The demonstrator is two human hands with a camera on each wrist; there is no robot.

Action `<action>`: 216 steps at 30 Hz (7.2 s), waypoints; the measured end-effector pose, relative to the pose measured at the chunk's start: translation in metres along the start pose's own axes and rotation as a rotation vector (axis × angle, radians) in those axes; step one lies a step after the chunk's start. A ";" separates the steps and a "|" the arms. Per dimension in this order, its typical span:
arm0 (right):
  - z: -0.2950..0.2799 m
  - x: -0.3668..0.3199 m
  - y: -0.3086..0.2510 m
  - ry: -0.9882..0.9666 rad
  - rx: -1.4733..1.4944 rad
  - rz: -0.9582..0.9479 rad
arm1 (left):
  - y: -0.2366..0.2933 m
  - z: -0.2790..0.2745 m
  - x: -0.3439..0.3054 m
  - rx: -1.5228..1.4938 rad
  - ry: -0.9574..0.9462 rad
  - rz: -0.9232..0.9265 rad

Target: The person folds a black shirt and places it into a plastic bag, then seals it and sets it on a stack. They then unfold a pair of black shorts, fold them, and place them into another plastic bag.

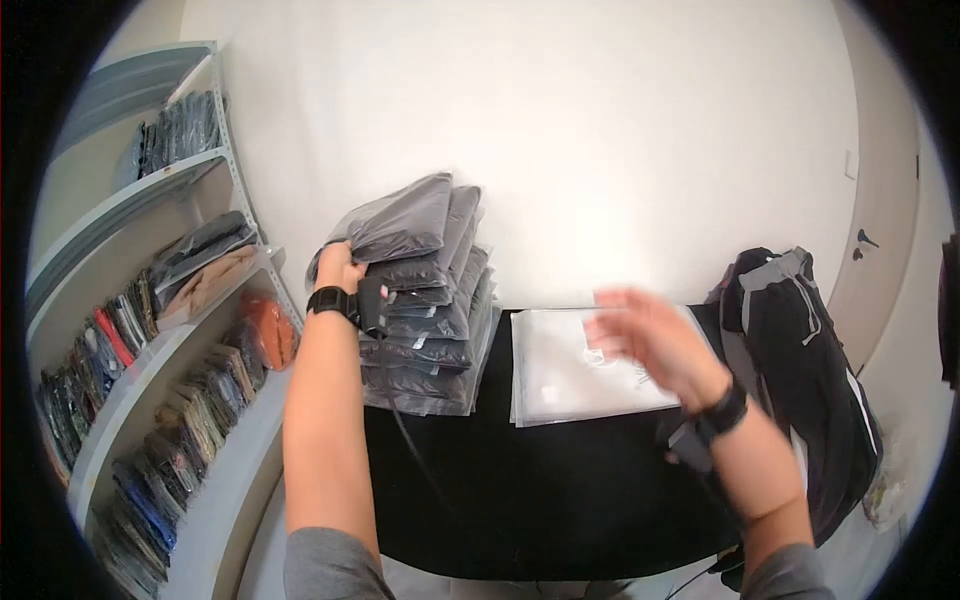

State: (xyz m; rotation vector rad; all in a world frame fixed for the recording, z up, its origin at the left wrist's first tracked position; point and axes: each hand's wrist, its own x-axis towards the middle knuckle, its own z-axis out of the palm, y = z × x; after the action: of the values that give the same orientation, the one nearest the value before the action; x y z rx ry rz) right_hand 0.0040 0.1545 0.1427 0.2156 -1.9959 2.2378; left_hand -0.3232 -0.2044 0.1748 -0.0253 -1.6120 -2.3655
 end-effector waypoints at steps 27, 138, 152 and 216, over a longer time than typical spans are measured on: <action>-0.083 -0.044 0.174 0.354 0.145 0.380 | 0.048 0.028 -0.048 0.354 -0.156 -0.199; -0.129 -0.310 -0.133 0.997 -0.636 -0.254 | -0.168 0.159 -0.443 0.250 -1.571 -0.194; -0.081 -0.569 -0.194 1.449 -0.679 -0.519 | -0.086 0.244 -0.643 -0.053 -1.924 -0.592; -0.082 -0.502 0.010 1.517 -0.248 -0.458 | -0.084 0.278 -0.776 -0.024 -1.655 -0.196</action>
State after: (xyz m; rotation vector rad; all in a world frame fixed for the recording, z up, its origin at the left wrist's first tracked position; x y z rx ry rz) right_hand 0.4926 0.2322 0.0258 -0.7402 -1.0925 1.0818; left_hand 0.3638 0.2475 0.0723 -2.3937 -2.0051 -2.3996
